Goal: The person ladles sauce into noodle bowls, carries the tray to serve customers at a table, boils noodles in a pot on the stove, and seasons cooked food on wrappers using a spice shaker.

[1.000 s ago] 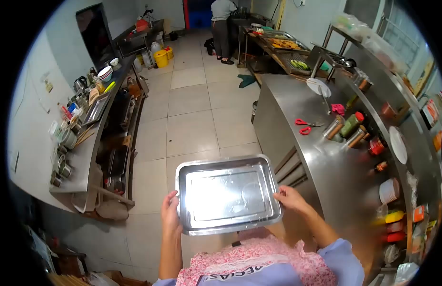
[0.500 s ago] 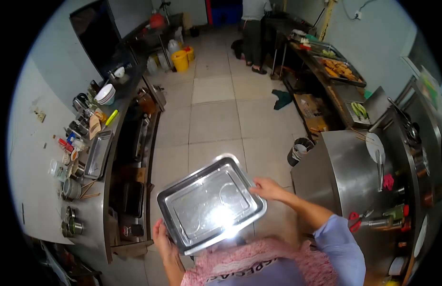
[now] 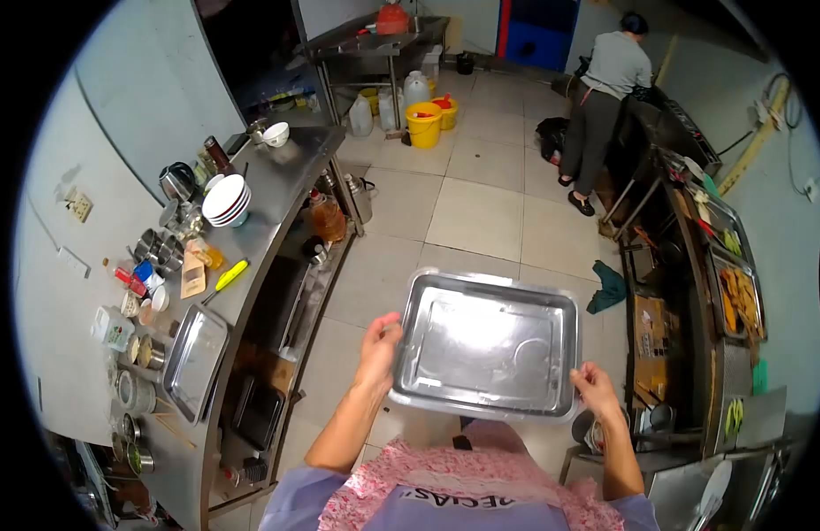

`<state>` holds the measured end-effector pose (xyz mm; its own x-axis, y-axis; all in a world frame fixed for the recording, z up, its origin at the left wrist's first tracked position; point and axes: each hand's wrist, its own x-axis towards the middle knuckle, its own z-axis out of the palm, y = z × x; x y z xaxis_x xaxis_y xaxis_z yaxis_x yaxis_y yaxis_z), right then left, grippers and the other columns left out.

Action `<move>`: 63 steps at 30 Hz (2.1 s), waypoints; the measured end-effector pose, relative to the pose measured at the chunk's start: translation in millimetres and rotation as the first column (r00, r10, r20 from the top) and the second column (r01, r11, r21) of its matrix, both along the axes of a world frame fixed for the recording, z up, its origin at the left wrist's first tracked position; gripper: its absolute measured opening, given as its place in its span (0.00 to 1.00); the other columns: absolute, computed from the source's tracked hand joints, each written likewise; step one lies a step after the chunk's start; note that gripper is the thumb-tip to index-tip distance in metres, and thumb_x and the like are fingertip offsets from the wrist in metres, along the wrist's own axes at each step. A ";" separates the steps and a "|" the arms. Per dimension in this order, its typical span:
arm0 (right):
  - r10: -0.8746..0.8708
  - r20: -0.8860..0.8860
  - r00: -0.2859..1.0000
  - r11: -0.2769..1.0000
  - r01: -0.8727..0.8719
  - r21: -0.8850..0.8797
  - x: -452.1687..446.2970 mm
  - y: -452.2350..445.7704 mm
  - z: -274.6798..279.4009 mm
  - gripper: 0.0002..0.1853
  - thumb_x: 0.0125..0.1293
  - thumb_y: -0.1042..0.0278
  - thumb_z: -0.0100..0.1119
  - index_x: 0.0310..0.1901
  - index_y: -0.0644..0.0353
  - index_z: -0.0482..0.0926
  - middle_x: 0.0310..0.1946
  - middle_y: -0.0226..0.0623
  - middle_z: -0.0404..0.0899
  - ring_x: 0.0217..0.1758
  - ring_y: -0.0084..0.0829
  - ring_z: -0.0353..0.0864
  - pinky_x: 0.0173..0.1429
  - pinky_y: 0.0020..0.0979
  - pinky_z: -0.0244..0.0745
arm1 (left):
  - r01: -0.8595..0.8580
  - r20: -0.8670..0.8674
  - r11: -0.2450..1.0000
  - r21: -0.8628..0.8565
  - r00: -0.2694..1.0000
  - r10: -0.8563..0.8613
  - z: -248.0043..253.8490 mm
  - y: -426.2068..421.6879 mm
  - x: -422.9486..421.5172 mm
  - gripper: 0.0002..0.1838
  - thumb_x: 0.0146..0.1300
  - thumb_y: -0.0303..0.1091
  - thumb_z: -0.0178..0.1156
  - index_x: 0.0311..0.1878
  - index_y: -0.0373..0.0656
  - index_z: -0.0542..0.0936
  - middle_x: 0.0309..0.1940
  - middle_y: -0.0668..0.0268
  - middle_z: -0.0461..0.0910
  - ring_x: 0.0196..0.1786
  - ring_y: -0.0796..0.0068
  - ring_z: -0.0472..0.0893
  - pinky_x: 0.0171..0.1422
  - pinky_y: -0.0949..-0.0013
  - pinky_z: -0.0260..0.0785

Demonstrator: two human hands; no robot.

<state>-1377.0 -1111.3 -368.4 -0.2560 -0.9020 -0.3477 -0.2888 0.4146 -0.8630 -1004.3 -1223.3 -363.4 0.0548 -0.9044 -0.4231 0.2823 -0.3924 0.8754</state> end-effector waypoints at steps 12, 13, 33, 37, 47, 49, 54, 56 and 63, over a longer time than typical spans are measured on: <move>0.346 -0.132 0.929 0.926 -0.361 -0.109 -43.2 -499.2 -7.0 0.13 0.61 0.65 0.56 0.40 0.68 0.75 0.28 0.33 0.76 0.30 0.21 0.71 0.34 0.26 0.69 | -0.381 -0.085 0.925 -0.002 0.921 0.380 -4.1 -363.3 -24.1 0.18 0.58 0.23 0.51 0.54 0.42 0.69 0.39 0.63 0.72 0.40 0.74 0.74 0.43 0.70 0.70; 0.367 -0.098 0.925 0.919 -0.377 -0.115 -45.0 -539.5 -10.4 0.14 0.61 0.64 0.56 0.41 0.68 0.75 0.28 0.33 0.76 0.30 0.22 0.71 0.35 0.26 0.70 | -0.439 -0.057 0.898 -0.020 0.898 0.437 -9.5 -394.8 -27.0 0.13 0.62 0.24 0.49 0.51 0.39 0.70 0.40 0.61 0.76 0.39 0.73 0.78 0.42 0.68 0.75; 0.026 0.134 0.991 1.000 -0.027 0.004 -265.5 -1168.8 -35.7 0.13 0.61 0.66 0.61 0.26 0.53 0.65 0.21 0.20 0.65 0.24 0.15 0.60 0.27 0.20 0.56 | -0.099 -0.214 0.995 0.029 0.971 0.103 -10.8 -1141.1 -253.7 0.19 0.59 0.25 0.53 0.55 0.42 0.68 0.36 0.60 0.76 0.37 0.72 0.76 0.41 0.68 0.72; 0.025 0.104 0.994 1.000 -0.025 -0.003 -315.6 -1318.3 -44.0 0.16 0.58 0.63 0.64 0.25 0.53 0.64 0.20 0.20 0.61 0.24 0.14 0.58 0.26 0.20 0.55 | -0.150 -0.251 0.986 0.072 0.954 0.164 -5.9 -1279.3 -302.7 0.19 0.61 0.25 0.52 0.56 0.39 0.67 0.34 0.64 0.75 0.37 0.74 0.75 0.40 0.71 0.71; 0.361 -0.078 0.929 0.932 -0.362 0.005 -357.1 -1727.8 -30.9 0.15 0.59 0.59 0.62 0.29 0.61 0.71 0.21 0.27 0.69 0.26 0.21 0.67 0.31 0.26 0.65 | -0.459 -0.156 0.880 0.118 0.867 0.473 -12.5 -1569.6 -351.9 0.13 0.64 0.26 0.48 0.52 0.41 0.67 0.41 0.61 0.75 0.42 0.69 0.76 0.44 0.64 0.73; 0.407 -0.117 0.906 0.913 -0.406 0.033 -362.8 -1811.9 -34.2 0.14 0.59 0.59 0.62 0.31 0.61 0.73 0.23 0.28 0.71 0.28 0.21 0.68 0.33 0.25 0.66 | -0.472 -0.183 0.875 0.112 0.855 0.485 -38.8 -1634.3 -353.7 0.11 0.65 0.25 0.48 0.51 0.41 0.68 0.41 0.62 0.76 0.42 0.70 0.77 0.48 0.67 0.72; 0.423 -0.033 0.906 0.905 -0.424 -0.026 -406.2 -1993.1 -37.9 0.14 0.59 0.59 0.62 0.34 0.62 0.74 0.29 0.27 0.75 0.32 0.20 0.70 0.37 0.28 0.67 | -0.462 -0.373 0.886 0.029 0.818 0.438 -126.7 -1825.0 -364.8 0.11 0.64 0.27 0.50 0.50 0.42 0.72 0.40 0.67 0.77 0.40 0.72 0.76 0.48 0.69 0.71; 0.386 -0.061 0.920 0.922 -0.386 0.011 -442.4 -2068.4 -42.9 0.14 0.59 0.59 0.62 0.34 0.62 0.74 0.28 0.27 0.74 0.31 0.21 0.70 0.36 0.28 0.68 | -0.457 -0.218 0.884 0.096 0.857 0.466 -49.2 -1905.6 -414.5 0.13 0.63 0.29 0.52 0.51 0.44 0.72 0.42 0.65 0.76 0.42 0.72 0.75 0.47 0.66 0.71; 0.303 0.000 0.953 0.953 -0.303 -0.023 -503.0 -2295.9 -0.2 0.11 0.60 0.62 0.61 0.34 0.61 0.74 0.25 0.26 0.72 0.26 0.19 0.68 0.28 0.23 0.64 | -0.406 -0.258 0.910 0.077 0.874 0.412 -5.0 -2153.3 -487.5 0.16 0.61 0.24 0.50 0.53 0.39 0.69 0.40 0.61 0.76 0.44 0.68 0.76 0.51 0.65 0.69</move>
<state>-1880.0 -3407.2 -368.6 0.0322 -0.9444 -0.3273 -0.3949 0.2889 -0.8722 -1491.8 -3376.5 -368.4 0.3025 -0.8166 -0.4916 0.6400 -0.2082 0.7397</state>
